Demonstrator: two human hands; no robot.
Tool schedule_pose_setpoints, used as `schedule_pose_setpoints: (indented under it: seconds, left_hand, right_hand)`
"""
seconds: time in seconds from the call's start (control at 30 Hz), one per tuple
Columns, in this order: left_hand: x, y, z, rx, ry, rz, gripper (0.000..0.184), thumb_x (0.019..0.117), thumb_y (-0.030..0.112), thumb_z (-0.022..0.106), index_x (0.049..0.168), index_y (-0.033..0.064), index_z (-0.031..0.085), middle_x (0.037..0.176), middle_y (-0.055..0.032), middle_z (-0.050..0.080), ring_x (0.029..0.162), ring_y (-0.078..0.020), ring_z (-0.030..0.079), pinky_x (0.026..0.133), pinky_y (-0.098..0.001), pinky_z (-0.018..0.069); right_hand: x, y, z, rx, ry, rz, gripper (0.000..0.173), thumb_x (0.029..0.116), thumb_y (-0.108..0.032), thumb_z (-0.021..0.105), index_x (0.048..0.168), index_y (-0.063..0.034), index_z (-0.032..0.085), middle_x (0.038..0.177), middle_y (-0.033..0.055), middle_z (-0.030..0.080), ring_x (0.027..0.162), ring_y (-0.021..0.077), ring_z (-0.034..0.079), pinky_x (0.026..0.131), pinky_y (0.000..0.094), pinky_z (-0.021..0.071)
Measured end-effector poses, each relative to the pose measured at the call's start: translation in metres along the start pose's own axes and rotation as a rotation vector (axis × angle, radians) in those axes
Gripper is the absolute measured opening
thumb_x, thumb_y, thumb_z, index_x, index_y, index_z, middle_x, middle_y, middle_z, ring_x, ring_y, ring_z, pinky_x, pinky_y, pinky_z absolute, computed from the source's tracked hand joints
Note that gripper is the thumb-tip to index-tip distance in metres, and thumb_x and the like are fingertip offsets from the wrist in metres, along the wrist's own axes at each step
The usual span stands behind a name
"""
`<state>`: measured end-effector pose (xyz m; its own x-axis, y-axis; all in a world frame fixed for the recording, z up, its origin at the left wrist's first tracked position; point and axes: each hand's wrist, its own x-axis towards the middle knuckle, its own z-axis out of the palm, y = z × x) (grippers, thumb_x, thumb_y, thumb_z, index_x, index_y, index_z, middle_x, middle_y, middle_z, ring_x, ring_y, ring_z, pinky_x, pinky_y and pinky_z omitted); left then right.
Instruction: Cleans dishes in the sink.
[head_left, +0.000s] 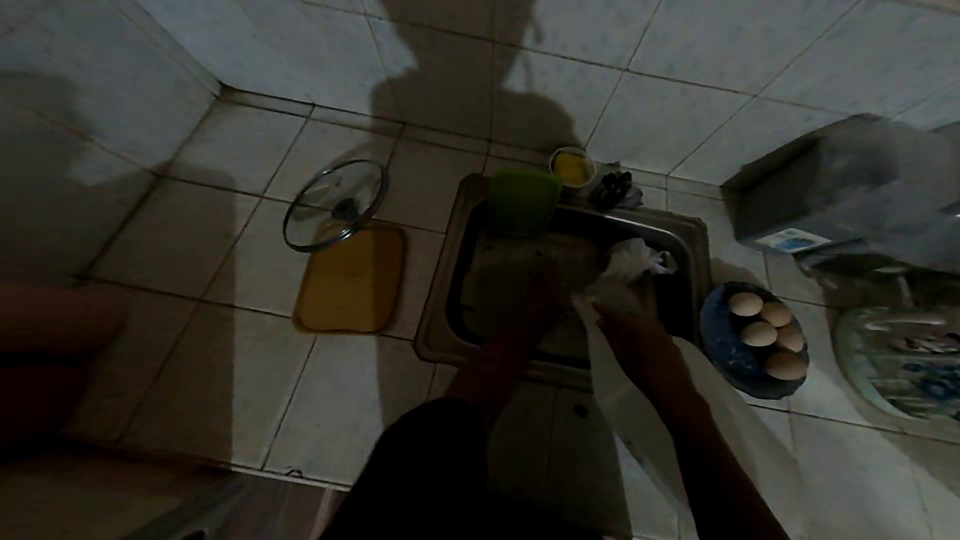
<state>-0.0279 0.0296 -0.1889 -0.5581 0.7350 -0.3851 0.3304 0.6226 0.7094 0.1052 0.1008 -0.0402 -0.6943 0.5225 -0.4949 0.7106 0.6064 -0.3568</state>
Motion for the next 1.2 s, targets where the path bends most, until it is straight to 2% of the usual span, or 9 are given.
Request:
schedule_pose_setpoints:
  seconds: [0.1,0.23,0.4,0.53,0.73,0.9,1.0,1.1,1.2]
  left_hand:
    - [0.014,0.013,0.023,-0.173,0.204,-0.078,0.055,0.1012,0.010,0.060,0.151,-0.0046,0.042,0.156,-0.0243,0.043,0.145,-0.0353,0.042,0.120,-0.0447,0.0342]
    - [0.006,0.010,0.034,-0.020,-0.015,-0.077,0.044,0.1080,0.020,0.049,0.146,-0.0034,0.051,0.150,-0.0241,0.051,0.144,-0.0379,0.043,0.120,-0.0499,0.0314]
    - [0.030,-0.015,0.056,-0.185,0.151,-0.110,0.054,0.1032,0.018,0.059,0.151,-0.0019,0.044,0.158,-0.0222,0.042,0.148,-0.0351,0.038,0.122,-0.0464,0.0312]
    - [0.008,-0.003,0.018,0.099,-0.126,-0.167,0.049,0.1065,0.028,0.052,0.142,-0.0052,0.053,0.145,-0.0263,0.054,0.139,-0.0400,0.048,0.116,-0.0537,0.0364]
    - [0.004,-0.038,0.012,0.222,-0.089,0.007,0.046,0.1047,0.022,0.056,0.146,0.0027,0.053,0.151,-0.0195,0.051,0.144,-0.0374,0.044,0.120,-0.0529,0.0322]
    - [-0.046,-0.006,-0.035,0.232,-0.211,0.145,0.040,0.1084,0.015,0.048,0.145,0.0002,0.053,0.143,-0.0236,0.057,0.134,-0.0394,0.054,0.113,-0.0537,0.0400]
    - [-0.040,-0.004,-0.061,-0.019,-0.159,0.206,0.036,0.1075,0.015,0.052,0.139,-0.0020,0.057,0.133,-0.0245,0.062,0.119,-0.0354,0.063,0.103,-0.0497,0.0496]
    - [-0.024,-0.004,-0.088,-0.219,-0.096,0.169,0.038,0.1083,0.020,0.052,0.142,0.0029,0.056,0.123,-0.0212,0.066,0.107,-0.0275,0.066,0.097,-0.0450,0.0532]
    - [-0.016,-0.038,-0.100,-0.416,-0.050,0.201,0.046,0.1073,0.042,0.051,0.147,0.0177,0.051,0.114,-0.0147,0.069,0.091,-0.0219,0.069,0.080,-0.0405,0.0590]
  right_hand:
    - [-0.001,0.000,0.001,0.004,0.017,-0.013,0.040,0.1101,-0.025,0.046,0.148,-0.0177,0.056,0.129,0.0205,0.067,0.117,0.0411,0.065,0.099,0.0554,0.0489]
    - [-0.003,0.004,0.003,0.015,0.044,-0.031,0.039,0.1097,-0.025,0.047,0.147,-0.0172,0.057,0.127,0.0213,0.068,0.116,0.0414,0.065,0.098,0.0561,0.0490]
    - [-0.005,0.001,0.004,0.026,0.050,-0.035,0.039,0.1094,-0.023,0.048,0.147,-0.0152,0.057,0.130,0.0222,0.066,0.119,0.0418,0.063,0.100,0.0551,0.0482]
    - [-0.007,-0.002,0.000,-0.024,-0.037,-0.001,0.042,0.1111,-0.027,0.043,0.152,-0.0200,0.052,0.137,0.0186,0.063,0.124,0.0387,0.061,0.103,0.0544,0.0466]
    - [-0.032,-0.002,-0.001,-0.011,-0.016,-0.058,0.040,0.1104,-0.027,0.045,0.149,-0.0199,0.055,0.130,0.0213,0.066,0.118,0.0403,0.064,0.100,0.0544,0.0488]
    - [-0.072,0.029,0.002,0.087,0.365,-0.243,0.034,0.1059,-0.019,0.054,0.137,-0.0115,0.067,0.112,0.0233,0.072,0.099,0.0430,0.070,0.086,0.0585,0.0546]
    - [-0.097,0.050,0.000,0.189,0.587,-0.254,0.034,0.1029,-0.019,0.057,0.131,-0.0059,0.069,0.107,0.0227,0.073,0.094,0.0400,0.071,0.083,0.0554,0.0563]
    - [-0.118,0.083,-0.001,0.269,0.823,-0.310,0.036,0.0997,-0.019,0.062,0.129,0.0015,0.069,0.104,0.0228,0.073,0.078,0.0239,0.070,0.072,0.0354,0.0578]
    - [-0.144,0.114,-0.003,0.316,0.935,-0.307,0.039,0.1023,-0.019,0.059,0.130,0.0080,0.064,0.112,0.0264,0.071,0.084,0.0129,0.069,0.077,0.0230,0.0555]
